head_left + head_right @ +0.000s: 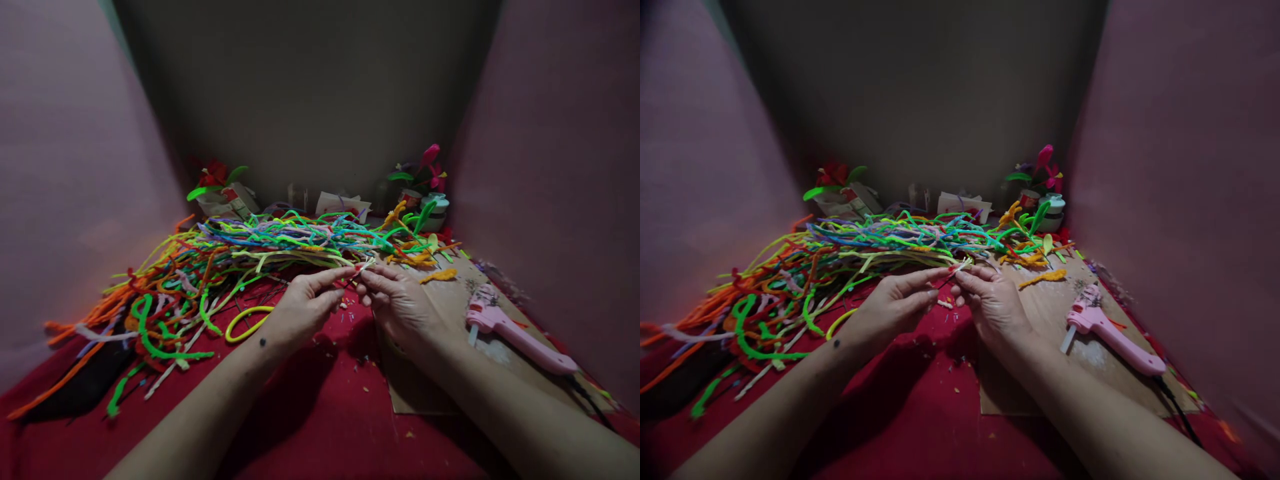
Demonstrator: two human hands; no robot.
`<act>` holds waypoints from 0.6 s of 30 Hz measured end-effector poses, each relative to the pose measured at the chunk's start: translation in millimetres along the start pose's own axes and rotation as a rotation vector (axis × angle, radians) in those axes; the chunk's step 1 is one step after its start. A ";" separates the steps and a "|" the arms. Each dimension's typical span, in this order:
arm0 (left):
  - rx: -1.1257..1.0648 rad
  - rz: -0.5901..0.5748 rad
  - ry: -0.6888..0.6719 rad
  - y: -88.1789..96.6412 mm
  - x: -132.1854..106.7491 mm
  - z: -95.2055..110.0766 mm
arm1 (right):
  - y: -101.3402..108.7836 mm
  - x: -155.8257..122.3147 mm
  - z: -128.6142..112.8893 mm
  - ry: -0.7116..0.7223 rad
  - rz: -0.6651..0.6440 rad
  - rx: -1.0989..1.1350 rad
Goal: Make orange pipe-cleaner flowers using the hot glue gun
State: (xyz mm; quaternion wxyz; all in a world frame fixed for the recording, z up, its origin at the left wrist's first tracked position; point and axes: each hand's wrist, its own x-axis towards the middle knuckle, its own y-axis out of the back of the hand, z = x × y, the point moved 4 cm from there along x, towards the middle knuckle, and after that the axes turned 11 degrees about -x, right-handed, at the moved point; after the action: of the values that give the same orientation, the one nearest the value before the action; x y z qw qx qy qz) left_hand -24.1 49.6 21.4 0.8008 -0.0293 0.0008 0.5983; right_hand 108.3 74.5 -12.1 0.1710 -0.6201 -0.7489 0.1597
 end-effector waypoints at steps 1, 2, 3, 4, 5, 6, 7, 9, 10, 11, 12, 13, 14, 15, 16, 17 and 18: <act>-0.013 -0.004 0.009 0.0 0.0 -0.3 | -0.2 0.0 0.0 0.003 -0.006 0.000; -0.023 -0.006 0.016 -0.1 0.1 -0.5 | -0.3 0.0 0.0 0.006 -0.009 -0.002; -0.027 -0.008 0.021 -0.2 0.2 -0.7 | -0.4 0.0 0.0 0.009 -0.011 -0.001; -0.023 -0.006 0.020 -0.1 0.4 -0.9 | -0.5 0.0 -0.1 0.013 -0.012 -0.001; -0.009 0.000 0.011 0.0 0.8 -1.0 | -0.8 -0.1 -0.4 0.018 -0.013 -0.002; 0.011 0.007 -0.004 0.1 1.4 -1.1 | -1.4 -0.4 -1.0 0.027 -0.015 -0.006; 0.029 0.009 -0.029 0.0 2.1 -1.3 | -2.3 -0.9 -1.7 0.038 -0.016 -0.013; 0.067 0.010 -0.109 -0.5 3.8 -1.2 | -4.2 -2.7 -3.1 0.059 -0.004 -0.041; 0.089 0.021 -0.161 -0.3 4.4 -0.9 | -5.2 -3.8 -3.1 0.060 0.004 -0.055; 0.118 0.045 -0.213 0.2 4.7 -0.5 | -6.3 -5.0 -2.4 0.054 0.010 -0.061; 0.153 0.080 -0.262 1.1 4.5 0.0 | -7.3 -6.2 -0.8 0.038 0.010 -0.059; 0.196 0.124 -0.307 2.2 3.8 0.8 | -8.3 -7.3 1.5 0.016 0.005 -0.051; 0.242 0.164 -0.345 3.1 2.6 1.6 | -9.4 -8.3 4.3 -0.007 -0.006 -0.042; 0.287 0.196 -0.375 3.5 1.2 2.5 | -10.6 -9.3 7.1 -0.025 -0.022 -0.036; 0.326 0.217 -0.398 3.5 -0.2 3.3 | -11.7 -10.1 9.5 -0.037 -0.034 -0.036; 0.356 0.232 -0.414 3.2 -1.5 3.7 | -12.9 -10.9 11.5 -0.043 -0.043 -0.041; 0.372 0.246 -0.423 2.9 -2.6 3.6 | -14.0 -11.7 12.9 -0.049 -0.048 -0.047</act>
State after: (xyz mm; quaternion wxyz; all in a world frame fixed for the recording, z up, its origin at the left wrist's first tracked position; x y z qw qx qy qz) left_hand -27.7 48.1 24.9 0.6964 0.2433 -0.0527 0.6732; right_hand 92.2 60.2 -18.0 0.1417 -0.6015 -0.7711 0.1531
